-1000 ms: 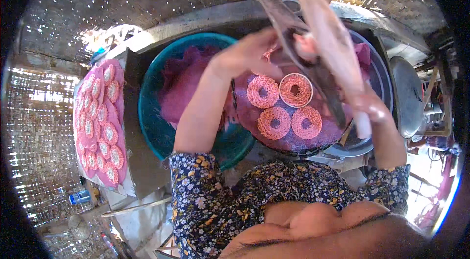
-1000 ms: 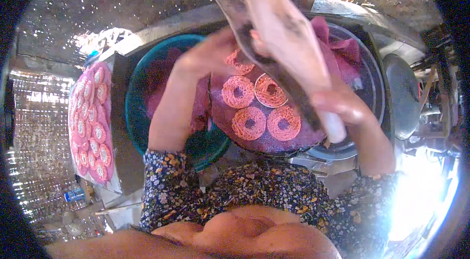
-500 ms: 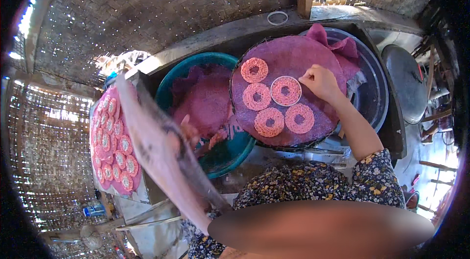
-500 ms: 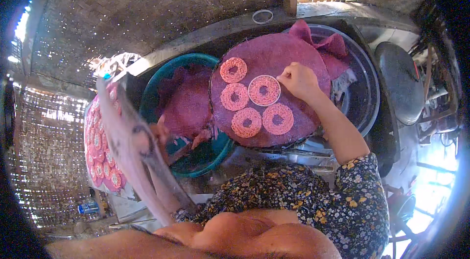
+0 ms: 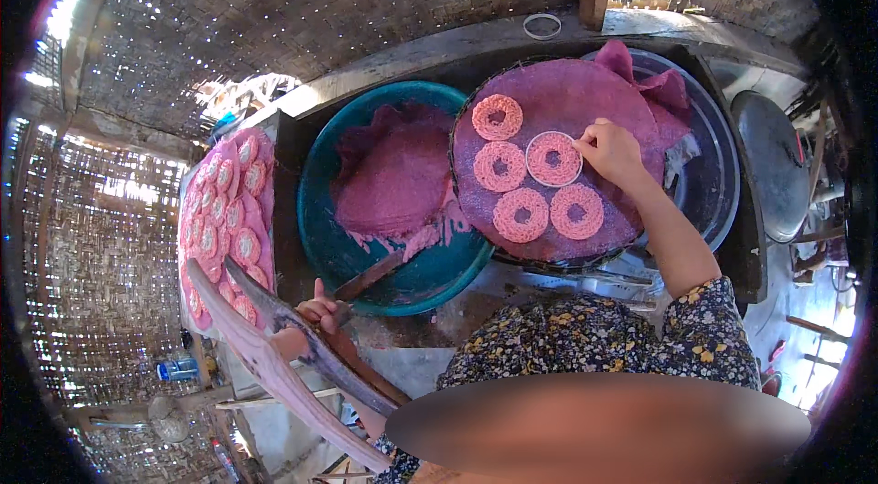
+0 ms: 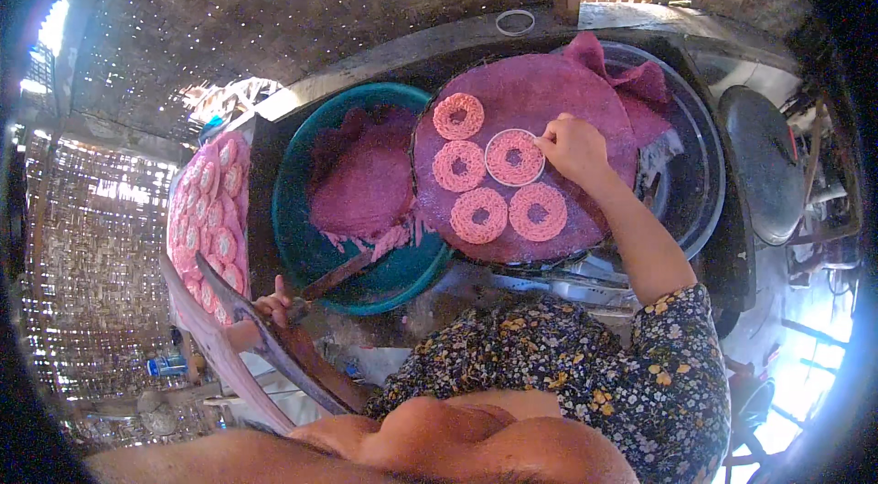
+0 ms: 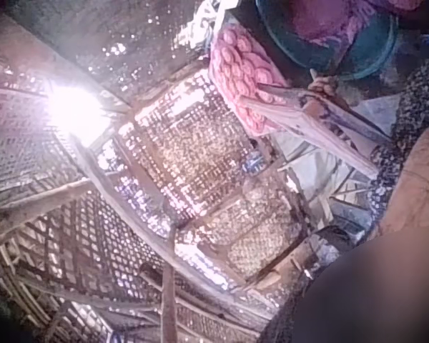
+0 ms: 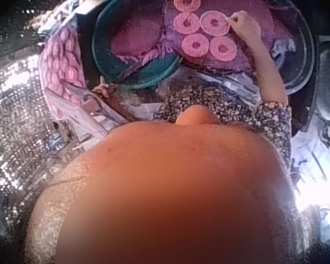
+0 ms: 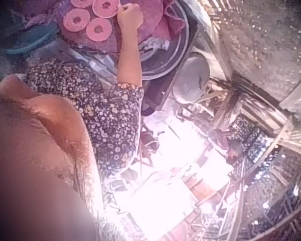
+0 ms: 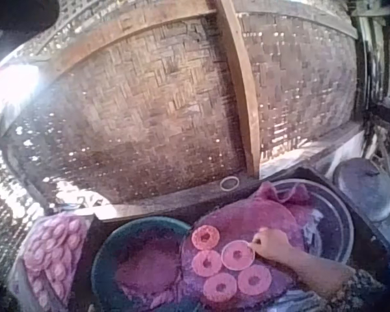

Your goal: The person uses a wooden press to shape pink batter into circular patterns on a cloth-lined tray. They repeatedly scoop batter from a green basin, fill the press, and release the formed cakes onto the tray.

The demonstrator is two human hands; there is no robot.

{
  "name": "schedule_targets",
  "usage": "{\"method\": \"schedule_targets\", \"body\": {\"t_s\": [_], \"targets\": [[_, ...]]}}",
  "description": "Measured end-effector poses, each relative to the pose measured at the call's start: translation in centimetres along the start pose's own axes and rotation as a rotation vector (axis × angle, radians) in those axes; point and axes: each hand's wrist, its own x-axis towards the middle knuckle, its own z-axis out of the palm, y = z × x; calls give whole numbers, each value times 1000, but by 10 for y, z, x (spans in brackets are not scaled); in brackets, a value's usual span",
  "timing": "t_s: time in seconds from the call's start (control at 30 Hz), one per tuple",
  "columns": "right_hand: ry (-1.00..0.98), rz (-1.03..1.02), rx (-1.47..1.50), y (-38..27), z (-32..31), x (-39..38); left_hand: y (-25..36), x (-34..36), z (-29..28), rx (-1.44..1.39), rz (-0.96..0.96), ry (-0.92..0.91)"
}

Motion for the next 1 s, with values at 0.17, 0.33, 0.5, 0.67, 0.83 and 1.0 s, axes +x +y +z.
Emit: {"method": "schedule_targets", "body": {"t_s": [0.17, 0.33, 0.5, 0.67, 0.83, 1.0], "targets": [[52, -67, 2, 0, 3, 4, -6, 2, -4, 17, 39, -24], [84, -116, 50, 3, 4, 5, -5, 4, 7, 21, 10, -33], [78, -132, 185, 6, -1, 6, -5, 6, 12, 17, 25, -66], [66, -137, 231, 12, -14, 3, -4, 8, 12, -40, -25, -97], [81, -65, 179, 24, -46, -14, -21, 3, -4, -52, -34, -75], [68, 49, 1, 51, -69, -43, -20, 3, 7, -12, 13, -88]]}}
